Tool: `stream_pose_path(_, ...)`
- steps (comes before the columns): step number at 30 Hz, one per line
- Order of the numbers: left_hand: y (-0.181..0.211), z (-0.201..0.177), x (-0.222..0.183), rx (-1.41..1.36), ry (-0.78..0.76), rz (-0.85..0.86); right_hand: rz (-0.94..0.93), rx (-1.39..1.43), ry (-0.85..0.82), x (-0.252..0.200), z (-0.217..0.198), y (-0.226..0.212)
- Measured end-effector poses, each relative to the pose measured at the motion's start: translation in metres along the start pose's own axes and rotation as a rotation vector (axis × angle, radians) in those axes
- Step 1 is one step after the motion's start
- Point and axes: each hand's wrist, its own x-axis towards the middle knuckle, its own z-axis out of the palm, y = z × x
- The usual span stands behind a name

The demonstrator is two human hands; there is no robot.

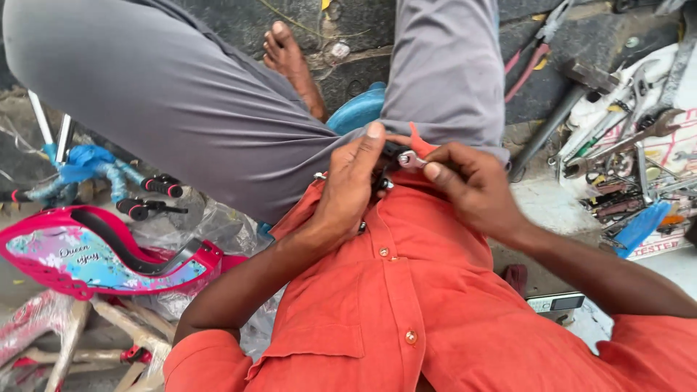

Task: Assembling and adjusting a bicycle brake caliper component using small tools.

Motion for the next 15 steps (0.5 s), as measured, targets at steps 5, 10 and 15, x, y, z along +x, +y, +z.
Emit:
stream_pose_path(5,0.011,-0.001,-0.005,-0.044,0.114,0.017,-0.045,0.334,-0.077,0.015,-0.023,0.007)
stream_pose_path(10,0.009,0.001,-0.007,0.005,-0.010,-0.006,-0.405,-0.464,-0.073,0.048,-0.062,-0.042)
stream_pose_path(15,0.015,0.004,-0.013,0.025,0.027,-0.032,-0.583,-0.621,-0.266,0.069,-0.070,-0.061)
